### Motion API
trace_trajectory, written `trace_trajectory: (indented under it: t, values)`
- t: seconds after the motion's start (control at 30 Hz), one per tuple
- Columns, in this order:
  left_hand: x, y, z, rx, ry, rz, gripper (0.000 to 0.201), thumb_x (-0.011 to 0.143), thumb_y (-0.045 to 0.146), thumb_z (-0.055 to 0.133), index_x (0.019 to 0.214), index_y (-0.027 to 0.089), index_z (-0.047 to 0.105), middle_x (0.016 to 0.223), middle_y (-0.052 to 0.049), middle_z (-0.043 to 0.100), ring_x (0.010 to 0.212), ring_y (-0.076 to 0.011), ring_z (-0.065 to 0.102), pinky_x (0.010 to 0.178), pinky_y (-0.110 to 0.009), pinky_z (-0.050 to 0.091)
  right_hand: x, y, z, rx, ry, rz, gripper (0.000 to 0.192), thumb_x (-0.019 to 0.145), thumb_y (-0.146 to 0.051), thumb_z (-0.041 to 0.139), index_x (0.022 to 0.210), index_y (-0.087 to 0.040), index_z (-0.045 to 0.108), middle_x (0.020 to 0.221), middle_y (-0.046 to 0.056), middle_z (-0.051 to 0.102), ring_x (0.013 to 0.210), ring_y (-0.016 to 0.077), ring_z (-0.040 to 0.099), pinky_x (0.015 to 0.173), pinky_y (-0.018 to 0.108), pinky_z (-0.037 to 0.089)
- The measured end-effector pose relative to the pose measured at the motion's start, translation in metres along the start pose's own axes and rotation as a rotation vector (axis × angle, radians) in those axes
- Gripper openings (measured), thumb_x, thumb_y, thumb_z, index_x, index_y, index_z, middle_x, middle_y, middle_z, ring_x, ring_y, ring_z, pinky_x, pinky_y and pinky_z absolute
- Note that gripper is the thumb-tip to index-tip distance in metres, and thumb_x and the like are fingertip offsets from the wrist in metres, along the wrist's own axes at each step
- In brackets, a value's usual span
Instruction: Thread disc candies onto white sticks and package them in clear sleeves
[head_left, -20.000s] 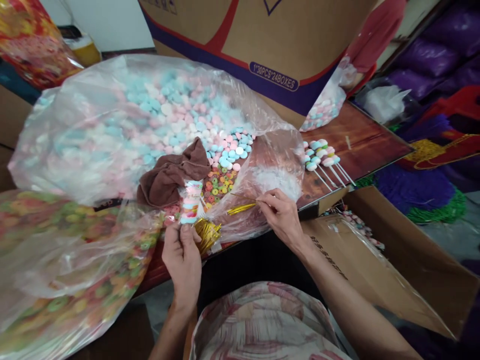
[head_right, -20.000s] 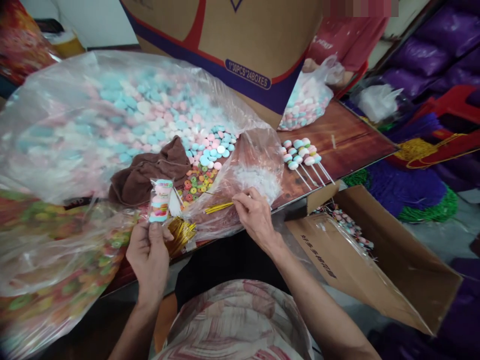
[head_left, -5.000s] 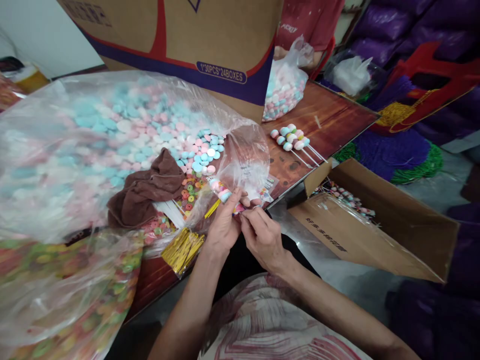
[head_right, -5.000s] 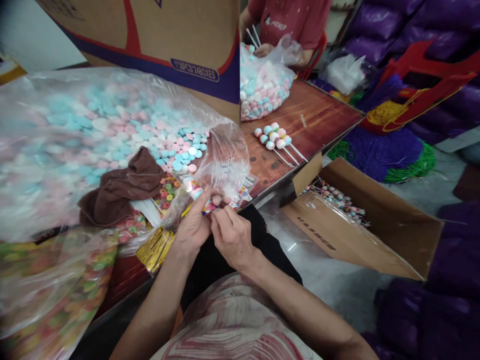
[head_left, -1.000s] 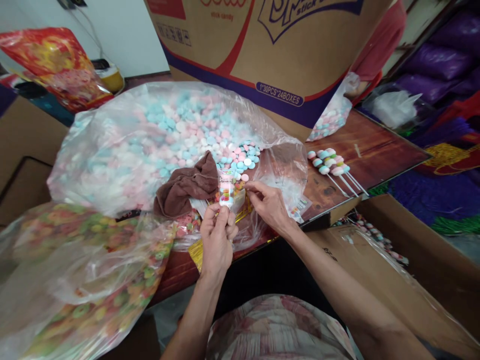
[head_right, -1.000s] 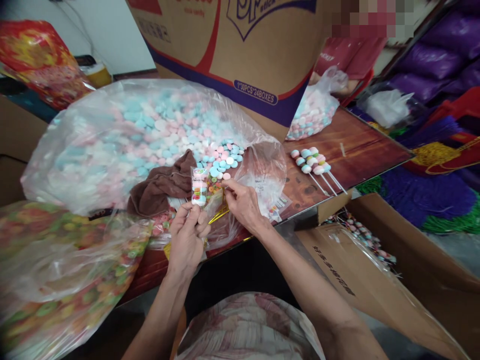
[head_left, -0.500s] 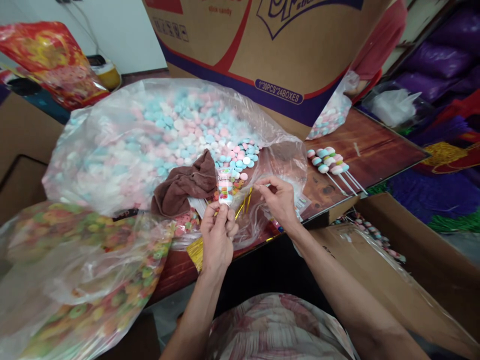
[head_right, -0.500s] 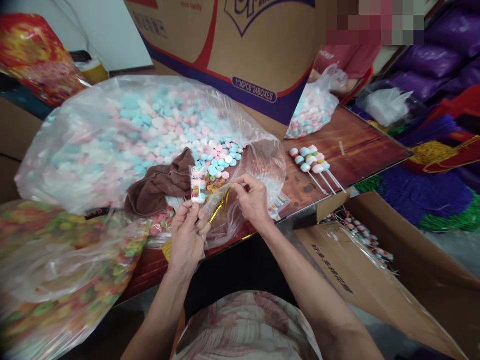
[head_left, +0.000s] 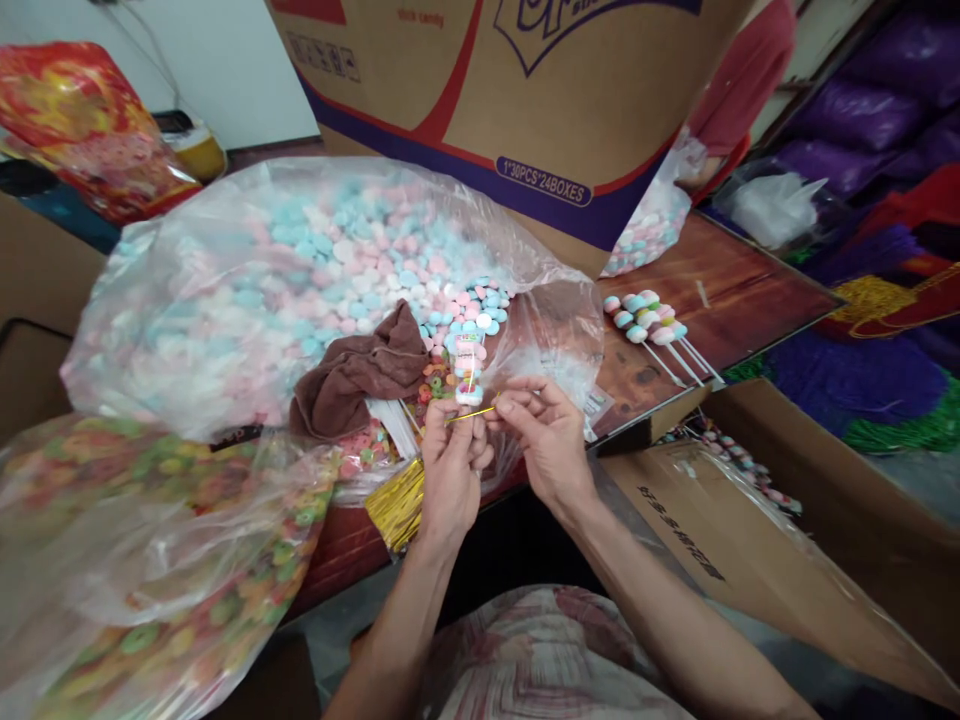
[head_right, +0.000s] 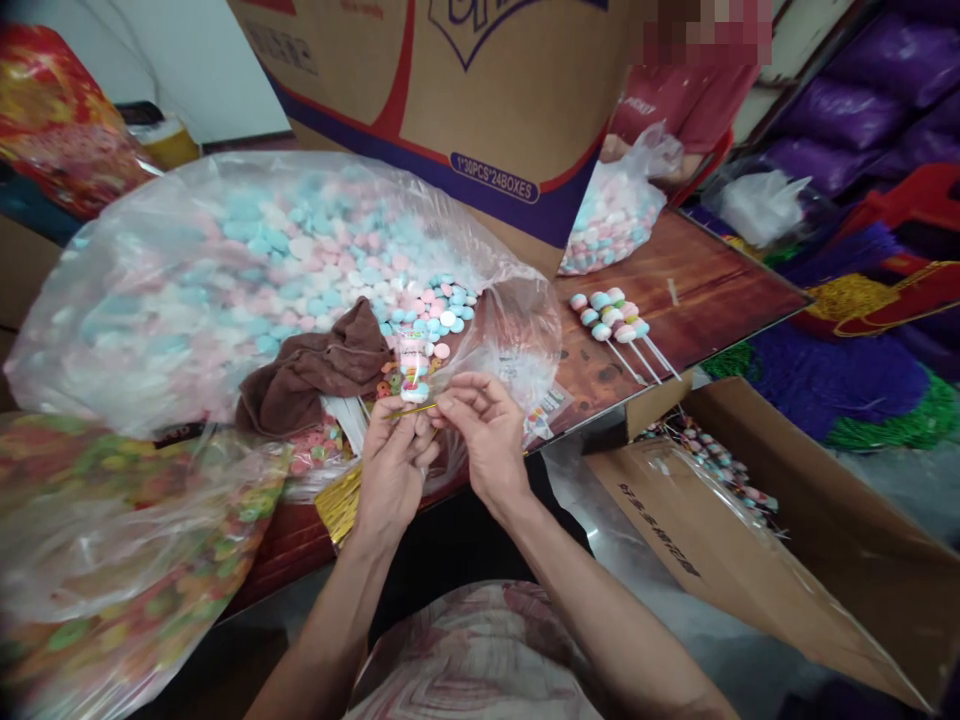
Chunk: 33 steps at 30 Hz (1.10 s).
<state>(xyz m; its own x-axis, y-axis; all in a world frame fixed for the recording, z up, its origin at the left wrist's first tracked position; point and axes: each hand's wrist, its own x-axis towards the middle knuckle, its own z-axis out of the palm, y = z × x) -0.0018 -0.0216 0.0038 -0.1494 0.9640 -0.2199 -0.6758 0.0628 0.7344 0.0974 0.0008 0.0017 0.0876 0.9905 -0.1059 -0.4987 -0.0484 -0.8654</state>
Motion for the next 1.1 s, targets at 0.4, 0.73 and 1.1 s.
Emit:
trace_trajectory:
  t: [0.4, 0.73, 1.1]
  values:
    - [-0.008, -0.004, 0.005, 0.090, -0.056, 0.025, 0.031, 0.077, 0.034, 0.080, 0.086, 0.021, 0.053, 0.060, 0.009, 0.042, 0.047, -0.0030, 0.027, 0.044, -0.015, 0.020, -0.011, 0.005, -0.007, -0.521, -0.014, -0.346, 0.009, 0.086, -0.026, 0.068, 0.079, -0.020, 0.067, 0.075, -0.001, 0.067, 0.071, 0.0148, 0.061, 0.069, 0.028, 0.049]
    - [-0.006, -0.003, 0.007, -0.021, 0.010, -0.131, 0.036, 0.078, 0.034, 0.082, 0.076, 0.018, 0.050, 0.053, 0.010, 0.038, 0.042, -0.0013, 0.022, 0.039, -0.011, 0.019, -0.014, 0.008, -0.015, -0.488, -0.252, -0.152, 0.020, 0.096, -0.032, 0.052, 0.079, -0.022, 0.047, 0.076, -0.002, 0.047, 0.072, 0.0148, 0.047, 0.067, 0.027, 0.042]
    - [-0.011, 0.008, 0.004, 0.099, -0.057, -0.413, 0.027, 0.085, 0.032, 0.074, 0.080, 0.018, 0.051, 0.052, 0.011, 0.036, 0.041, -0.0028, 0.019, 0.037, -0.011, 0.015, -0.007, -0.027, -0.030, -0.818, -0.518, -0.337, 0.018, 0.098, -0.022, 0.044, 0.081, -0.023, 0.039, 0.078, -0.001, 0.044, 0.071, 0.0159, 0.042, 0.067, 0.030, 0.036]
